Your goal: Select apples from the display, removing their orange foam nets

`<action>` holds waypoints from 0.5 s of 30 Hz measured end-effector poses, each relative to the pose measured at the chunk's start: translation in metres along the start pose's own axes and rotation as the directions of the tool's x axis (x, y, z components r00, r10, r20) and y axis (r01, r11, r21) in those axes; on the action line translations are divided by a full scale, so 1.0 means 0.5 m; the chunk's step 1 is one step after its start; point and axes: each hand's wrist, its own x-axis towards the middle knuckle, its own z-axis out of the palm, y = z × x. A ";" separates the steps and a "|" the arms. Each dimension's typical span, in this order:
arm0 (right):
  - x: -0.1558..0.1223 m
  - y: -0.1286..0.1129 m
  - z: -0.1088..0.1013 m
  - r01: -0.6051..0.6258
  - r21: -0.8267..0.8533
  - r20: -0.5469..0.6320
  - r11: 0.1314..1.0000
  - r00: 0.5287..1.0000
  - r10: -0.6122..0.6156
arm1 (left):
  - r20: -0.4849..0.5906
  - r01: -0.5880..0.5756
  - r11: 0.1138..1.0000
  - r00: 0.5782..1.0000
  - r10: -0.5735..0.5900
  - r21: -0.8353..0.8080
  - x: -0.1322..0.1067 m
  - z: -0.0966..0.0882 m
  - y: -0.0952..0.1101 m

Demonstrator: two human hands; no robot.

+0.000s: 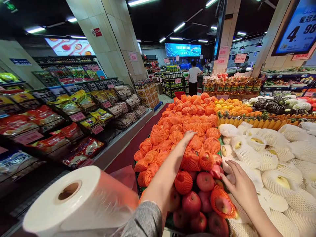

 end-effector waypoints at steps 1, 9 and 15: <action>-0.009 0.002 -0.014 -0.007 0.036 -0.023 0.999 1.000 0.008 | -0.017 -0.003 1.000 1.000 0.003 -0.015 -0.002 0.002 -0.001; -0.071 0.006 -0.041 -0.029 0.518 -0.095 0.855 0.991 0.091 | -0.148 -0.366 0.931 0.920 0.363 0.011 -0.292 -0.020 0.027; -0.100 0.024 -0.013 -0.275 0.758 0.340 0.592 0.940 0.001 | 0.369 -0.457 0.887 0.815 0.446 -0.063 -0.608 0.001 -0.024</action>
